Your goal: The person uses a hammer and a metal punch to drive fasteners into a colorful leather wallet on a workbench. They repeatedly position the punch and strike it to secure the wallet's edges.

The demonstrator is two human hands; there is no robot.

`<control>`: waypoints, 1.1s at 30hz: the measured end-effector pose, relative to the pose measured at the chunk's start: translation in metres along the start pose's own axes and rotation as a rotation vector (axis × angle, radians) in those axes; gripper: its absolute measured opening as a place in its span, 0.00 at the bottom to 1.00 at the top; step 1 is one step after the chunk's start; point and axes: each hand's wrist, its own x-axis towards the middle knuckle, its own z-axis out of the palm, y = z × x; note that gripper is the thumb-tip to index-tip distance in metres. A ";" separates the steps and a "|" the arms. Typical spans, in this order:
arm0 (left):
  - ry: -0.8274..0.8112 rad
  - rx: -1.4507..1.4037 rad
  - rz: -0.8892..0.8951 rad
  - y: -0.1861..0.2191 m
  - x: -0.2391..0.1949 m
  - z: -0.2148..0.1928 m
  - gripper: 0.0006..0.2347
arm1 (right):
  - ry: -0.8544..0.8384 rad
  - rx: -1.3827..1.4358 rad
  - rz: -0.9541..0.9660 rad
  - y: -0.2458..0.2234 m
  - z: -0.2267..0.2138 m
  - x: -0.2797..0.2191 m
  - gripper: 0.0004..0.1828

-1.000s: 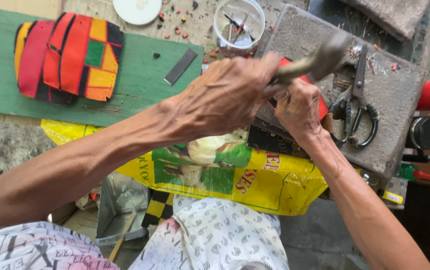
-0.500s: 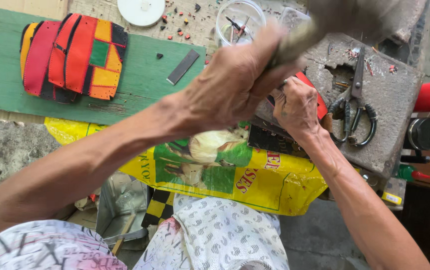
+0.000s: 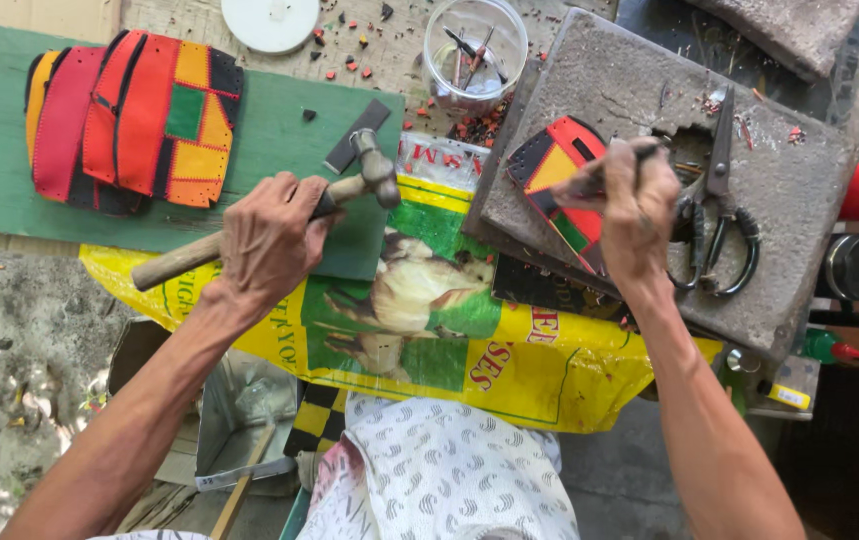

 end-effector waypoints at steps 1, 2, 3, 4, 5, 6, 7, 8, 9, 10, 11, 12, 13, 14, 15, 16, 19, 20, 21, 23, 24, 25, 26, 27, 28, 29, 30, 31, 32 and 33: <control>-0.026 0.039 -0.006 -0.001 0.003 0.002 0.14 | -0.017 -0.003 -0.060 -0.005 -0.008 -0.003 0.14; 0.012 0.024 0.014 -0.001 0.006 0.003 0.16 | 0.029 -0.131 -0.026 -0.010 -0.015 -0.007 0.13; 0.049 0.010 0.033 0.000 0.009 0.005 0.17 | 0.075 -0.258 0.010 -0.016 -0.023 -0.010 0.13; 0.082 -0.009 0.054 0.005 0.011 0.009 0.19 | 0.123 -0.388 0.052 -0.021 -0.030 -0.013 0.13; 0.058 -0.100 0.045 0.010 0.015 0.013 0.19 | 0.055 -0.579 -0.040 -0.025 -0.036 -0.015 0.11; 0.040 -0.190 0.040 0.015 0.021 0.017 0.20 | -0.013 -0.767 -0.138 -0.029 -0.040 -0.013 0.11; 0.022 -0.279 0.035 0.022 0.027 0.021 0.20 | -0.085 -0.953 -0.235 -0.033 -0.040 -0.012 0.10; -0.002 -0.349 0.048 0.029 0.034 0.027 0.21 | -0.160 -0.956 -0.227 -0.035 -0.038 -0.014 0.22; -0.027 -0.419 0.060 0.038 0.041 0.032 0.21 | -0.234 -0.957 -0.220 -0.037 -0.034 -0.017 0.34; -0.045 -0.485 0.073 0.045 0.048 0.037 0.22 | -0.308 -0.954 -0.222 -0.038 -0.028 -0.020 0.46; -0.048 -0.532 0.090 0.053 0.055 0.041 0.24 | -0.302 -1.068 -0.275 -0.039 -0.022 -0.024 0.49; -0.050 -0.577 0.104 0.060 0.062 0.044 0.25 | -0.296 -1.181 -0.332 -0.040 -0.016 -0.029 0.52; -0.052 -0.623 0.120 0.066 0.069 0.046 0.27 | -0.289 -1.293 -0.388 -0.041 -0.013 -0.033 0.55; -0.021 -0.613 0.159 0.072 0.074 0.048 0.29 | -0.300 -1.147 -0.290 -0.042 -0.014 -0.035 0.50; 0.009 -0.603 0.198 0.076 0.078 0.050 0.31 | -0.310 -1.000 -0.191 -0.044 -0.018 -0.037 0.45; 0.044 -0.587 0.241 0.079 0.084 0.050 0.32 | -0.314 -0.851 -0.101 -0.044 -0.024 -0.034 0.40; 0.198 -0.635 0.377 0.083 0.094 0.046 0.32 | -0.495 -0.196 0.417 -0.048 -0.052 -0.029 0.45; 0.046 -0.844 0.291 0.086 0.095 0.045 0.26 | -0.470 0.040 0.561 -0.045 -0.057 -0.030 0.44; -0.113 -1.046 0.203 0.089 0.096 0.046 0.19 | -0.440 0.280 0.697 -0.041 -0.062 -0.034 0.42; -0.318 -1.190 -0.018 0.092 0.096 0.048 0.11 | -0.347 0.565 0.823 -0.031 -0.066 -0.035 0.37; -0.358 -1.136 -0.156 0.092 0.092 0.050 0.09 | -0.290 0.612 0.830 -0.025 -0.064 -0.036 0.34; -0.396 -1.079 -0.293 0.091 0.090 0.053 0.08 | -0.233 0.658 0.836 -0.019 -0.063 -0.037 0.32; -0.376 -1.228 -0.307 0.090 0.085 0.057 0.09 | -0.236 0.645 0.769 -0.015 -0.063 -0.040 0.30; -0.352 -1.376 -0.319 0.089 0.081 0.061 0.09 | -0.238 0.631 0.701 -0.011 -0.063 -0.043 0.29; -0.329 -1.525 -0.334 0.088 0.076 0.066 0.09 | -0.236 0.617 0.637 -0.010 -0.065 -0.047 0.27; -0.321 -1.521 -0.340 0.086 0.070 0.070 0.09 | -0.216 0.485 0.612 -0.009 -0.064 -0.051 0.25; -0.308 -1.517 -0.333 0.084 0.069 0.074 0.09 | -0.195 0.349 0.572 -0.009 -0.064 -0.052 0.24; -0.296 -1.512 -0.326 0.083 0.068 0.077 0.09 | -0.172 0.215 0.532 -0.010 -0.063 -0.051 0.23; -0.303 -1.539 -0.337 0.082 0.068 0.080 0.10 | -0.155 0.168 0.510 -0.011 -0.061 -0.050 0.22; -0.310 -1.566 -0.347 0.081 0.069 0.082 0.10 | -0.138 0.122 0.489 -0.013 -0.059 -0.050 0.21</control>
